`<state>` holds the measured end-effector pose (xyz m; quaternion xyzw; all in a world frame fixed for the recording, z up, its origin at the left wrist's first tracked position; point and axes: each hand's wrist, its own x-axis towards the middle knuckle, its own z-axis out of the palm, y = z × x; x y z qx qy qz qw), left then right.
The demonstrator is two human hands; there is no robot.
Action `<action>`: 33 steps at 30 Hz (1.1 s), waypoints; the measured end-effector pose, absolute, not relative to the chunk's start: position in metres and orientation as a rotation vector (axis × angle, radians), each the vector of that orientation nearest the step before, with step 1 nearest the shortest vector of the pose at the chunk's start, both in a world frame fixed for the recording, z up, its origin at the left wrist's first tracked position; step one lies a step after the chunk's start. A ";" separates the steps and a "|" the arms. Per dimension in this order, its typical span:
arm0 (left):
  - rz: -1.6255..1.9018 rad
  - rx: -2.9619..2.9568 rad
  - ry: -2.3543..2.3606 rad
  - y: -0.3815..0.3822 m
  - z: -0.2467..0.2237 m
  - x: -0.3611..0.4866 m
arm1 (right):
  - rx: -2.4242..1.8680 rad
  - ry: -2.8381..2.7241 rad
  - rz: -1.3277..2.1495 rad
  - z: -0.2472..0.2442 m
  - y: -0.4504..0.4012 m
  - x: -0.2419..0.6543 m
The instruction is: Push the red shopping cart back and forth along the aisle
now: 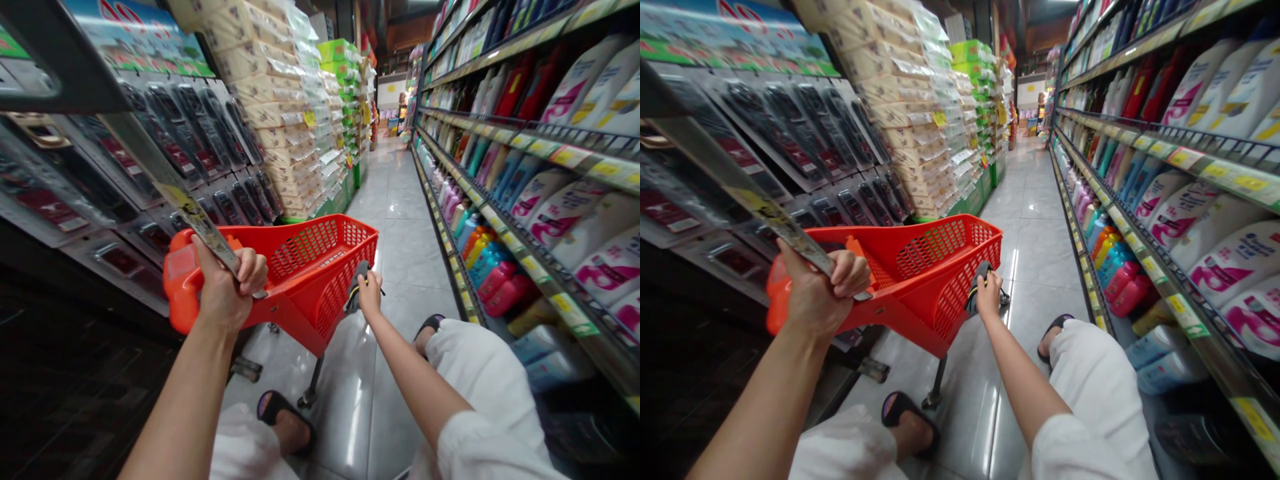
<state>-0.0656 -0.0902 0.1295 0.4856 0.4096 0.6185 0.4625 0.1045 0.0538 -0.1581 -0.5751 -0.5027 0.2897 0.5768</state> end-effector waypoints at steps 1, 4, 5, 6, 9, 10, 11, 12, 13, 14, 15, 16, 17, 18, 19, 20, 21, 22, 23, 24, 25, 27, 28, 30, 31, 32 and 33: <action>1.523 1.197 1.007 -0.089 0.129 -0.065 | -1.332 -1.149 0.684 -0.148 0.068 0.104; 1.537 1.197 1.014 -0.086 0.128 -0.061 | -1.321 -1.045 0.715 -0.127 0.091 0.096; 1.546 1.195 1.017 -0.084 0.127 -0.060 | -1.314 -1.023 0.710 -0.125 0.091 0.091; 1.557 1.191 1.020 -0.083 0.127 -0.059 | -1.298 -1.021 0.698 -0.126 0.086 0.085; 1.587 1.179 1.035 -0.079 0.126 -0.055 | -1.239 -1.122 0.691 -0.146 0.052 0.061; 1.594 1.175 1.041 -0.077 0.125 -0.054 | -1.227 -1.159 0.716 -0.158 0.037 0.053; 1.599 1.172 1.045 -0.076 0.125 -0.053 | -1.216 -1.206 0.749 -0.171 0.021 0.045; 1.603 1.170 1.047 -0.074 0.125 -0.052 | -1.218 -1.228 0.778 -0.184 0.007 0.038; 1.606 1.168 1.048 -0.073 0.125 -0.051 | -1.232 -1.220 0.808 -0.197 -0.004 0.031; 1.607 1.165 1.048 -0.072 0.125 -0.051 | -1.264 -1.183 0.842 -0.208 -0.012 0.027; 1.607 1.163 1.048 -0.070 0.125 -0.050 | -1.300 -1.133 0.886 -0.216 -0.015 0.024; 1.607 1.161 1.050 -0.069 0.125 -0.049 | -1.329 -1.074 0.932 -0.220 -0.013 0.023; 1.609 1.161 1.052 -0.069 0.125 -0.049 | -1.347 -1.013 0.973 -0.218 -0.006 0.024; 1.609 1.161 1.054 -0.068 0.125 -0.048 | -1.347 -0.954 1.000 -0.212 0.005 0.027; 1.611 1.162 1.056 -0.068 0.125 -0.048 | -1.330 -0.907 1.009 -0.202 0.020 0.032; 1.612 1.163 1.059 -0.067 0.125 -0.047 | -1.301 -0.867 0.991 -0.189 0.035 0.038; 1.614 1.165 1.062 -0.066 0.125 -0.047 | -1.271 -0.843 0.952 -0.174 0.051 0.045; 1.616 1.166 1.065 -0.065 0.125 -0.046 | -1.246 -0.858 0.905 -0.159 0.065 0.051; 1.618 1.168 1.067 -0.064 0.126 -0.045 | -1.241 -0.882 0.869 -0.145 0.075 0.055; 1.621 1.169 1.070 -0.062 0.126 -0.044 | -1.245 -0.923 0.854 -0.133 0.081 0.058; 1.625 1.168 1.073 -0.060 0.126 -0.043 | -1.255 -0.964 0.828 -0.125 0.083 0.058; 1.630 1.162 1.079 -0.055 0.125 -0.040 | -1.285 -1.048 0.787 -0.119 0.070 0.051; 1.633 1.160 1.082 -0.053 0.125 -0.039 | -1.293 -1.088 0.767 -0.123 0.057 0.044; 1.642 1.166 1.087 -0.048 0.124 -0.036 | -1.284 -1.163 0.744 -0.139 0.027 0.030; 1.646 1.174 1.089 -0.046 0.124 -0.035 | -1.270 -1.188 0.742 -0.151 0.011 0.022; 1.650 1.183 1.089 -0.045 0.123 -0.035 | -1.258 -1.197 0.749 -0.164 -0.003 0.016; 1.651 1.192 1.090 -0.044 0.123 -0.035 | -1.264 -1.180 0.764 -0.178 -0.014 0.011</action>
